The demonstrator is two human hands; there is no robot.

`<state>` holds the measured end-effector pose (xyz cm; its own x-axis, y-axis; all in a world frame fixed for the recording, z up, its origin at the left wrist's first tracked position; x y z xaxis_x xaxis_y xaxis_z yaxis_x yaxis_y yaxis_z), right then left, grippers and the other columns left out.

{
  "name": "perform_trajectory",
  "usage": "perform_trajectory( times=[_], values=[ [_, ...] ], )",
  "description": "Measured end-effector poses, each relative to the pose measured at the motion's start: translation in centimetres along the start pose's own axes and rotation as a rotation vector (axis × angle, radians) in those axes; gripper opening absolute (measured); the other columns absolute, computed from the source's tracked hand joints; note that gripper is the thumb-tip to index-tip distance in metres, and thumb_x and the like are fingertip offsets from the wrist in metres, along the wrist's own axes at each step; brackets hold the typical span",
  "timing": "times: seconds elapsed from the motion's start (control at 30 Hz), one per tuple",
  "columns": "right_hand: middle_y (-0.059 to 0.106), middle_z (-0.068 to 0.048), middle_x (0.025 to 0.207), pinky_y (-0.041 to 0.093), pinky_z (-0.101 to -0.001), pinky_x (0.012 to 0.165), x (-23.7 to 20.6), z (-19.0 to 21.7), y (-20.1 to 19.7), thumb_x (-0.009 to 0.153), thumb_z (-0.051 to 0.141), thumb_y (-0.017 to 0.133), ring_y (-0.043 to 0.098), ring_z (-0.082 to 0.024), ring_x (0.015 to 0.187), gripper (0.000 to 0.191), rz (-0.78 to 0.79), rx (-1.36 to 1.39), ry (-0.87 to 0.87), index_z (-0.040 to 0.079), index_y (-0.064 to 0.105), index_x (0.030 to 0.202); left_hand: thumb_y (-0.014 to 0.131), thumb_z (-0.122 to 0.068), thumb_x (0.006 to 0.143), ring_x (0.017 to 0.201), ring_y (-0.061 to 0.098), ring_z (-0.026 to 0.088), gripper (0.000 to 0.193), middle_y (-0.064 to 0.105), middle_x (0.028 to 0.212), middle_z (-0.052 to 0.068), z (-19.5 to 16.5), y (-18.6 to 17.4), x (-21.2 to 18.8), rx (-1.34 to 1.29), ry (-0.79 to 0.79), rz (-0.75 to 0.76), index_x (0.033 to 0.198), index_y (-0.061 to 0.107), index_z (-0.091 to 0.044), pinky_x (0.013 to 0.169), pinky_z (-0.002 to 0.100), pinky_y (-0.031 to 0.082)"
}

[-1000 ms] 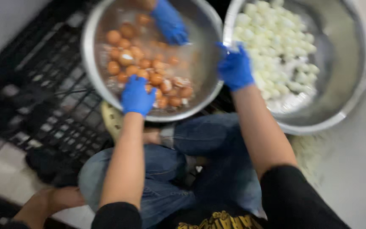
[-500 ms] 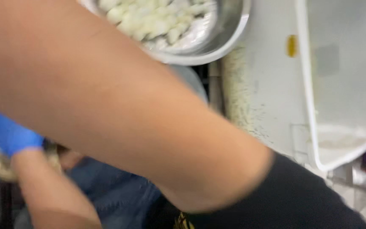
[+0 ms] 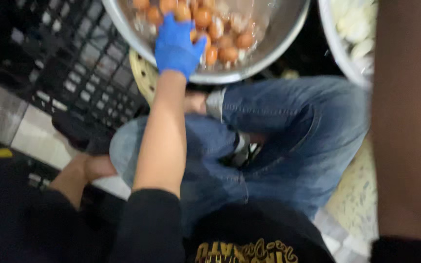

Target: The person sits on the floor between two metal basins and peels boiled eggs by hand, removing the shells over a basin of water containing unpeeled eggs and shells, and drops the peeled eggs into a second basin filled with peeled eggs. The person repeats this shell-removal cycle one egg at a time throughout the clip.

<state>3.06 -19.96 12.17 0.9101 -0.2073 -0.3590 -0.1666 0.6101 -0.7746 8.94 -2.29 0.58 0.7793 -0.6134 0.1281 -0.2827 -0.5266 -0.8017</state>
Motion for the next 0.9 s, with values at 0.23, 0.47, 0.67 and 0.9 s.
perform_trajectory(
  times=[0.23, 0.47, 0.67, 0.9],
  values=[
    [0.074, -0.016, 0.104, 0.055, -0.0451, 0.083, -1.5, -10.6, 3.1, 0.085, 0.007, 0.068, 0.069, -0.038, 0.093, 0.018, -0.301, -0.22, -0.182, 0.015, 0.081, 0.094, 0.081, -0.034, 0.073, 0.106, 0.058, 0.04, 0.035, 0.058, 0.117, 0.017, -3.4, -0.7, -0.3, 0.188, -0.065, 0.204, 0.101, 0.074, -0.014, 0.086, 0.051, 0.052],
    [0.062, -0.022, 0.134, 0.051, -0.0462, 0.094, -3.4, -1.3, 6.0, 0.081, 0.015, 0.077, 0.064, -0.041, 0.114, 0.078, -0.13, 0.288, -0.541, 0.013, 0.046, 0.152, 0.077, -0.029, 0.083, 0.106, 0.058, 0.036, 0.025, 0.062, 0.111, 0.017, -2.1, -0.1, 0.5, -0.2, 0.038, 0.028, 0.084, 0.074, -0.004, 0.093, 0.048, 0.047],
    [0.067, -0.02, 0.129, 0.054, -0.047, 0.09, -4.7, -0.1, 5.5, 0.09, 0.026, 0.073, 0.066, -0.042, 0.111, 0.062, -0.227, 0.282, -0.397, 0.013, 0.052, 0.146, 0.069, -0.03, 0.1, 0.11, 0.062, 0.034, 0.025, 0.069, 0.117, 0.016, -2.4, 0.0, -0.3, -0.504, 0.243, -0.002, 0.097, 0.074, -0.006, 0.096, 0.045, 0.048],
    [0.071, -0.021, 0.09, 0.055, -0.0511, 0.071, -4.7, -3.4, 12.3, 0.091, 0.059, 0.064, 0.07, -0.042, 0.082, 0.054, 0.082, -0.133, -0.171, 0.011, 0.064, 0.115, 0.072, -0.022, 0.101, 0.102, 0.068, 0.028, 0.018, 0.069, 0.106, 0.011, 1.2, -3.5, 0.4, -0.459, -0.096, -0.156, 0.105, 0.071, -0.005, 0.092, 0.038, 0.054]
  ],
)
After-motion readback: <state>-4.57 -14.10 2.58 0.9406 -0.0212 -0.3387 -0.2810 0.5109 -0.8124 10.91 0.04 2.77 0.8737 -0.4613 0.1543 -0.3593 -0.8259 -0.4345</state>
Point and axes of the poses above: each hand's wrist, its own x-axis towards the middle knuckle, its own y-axis out of the palm, z = x × y, the point moved 7 cm from there along x, towards the middle knuckle
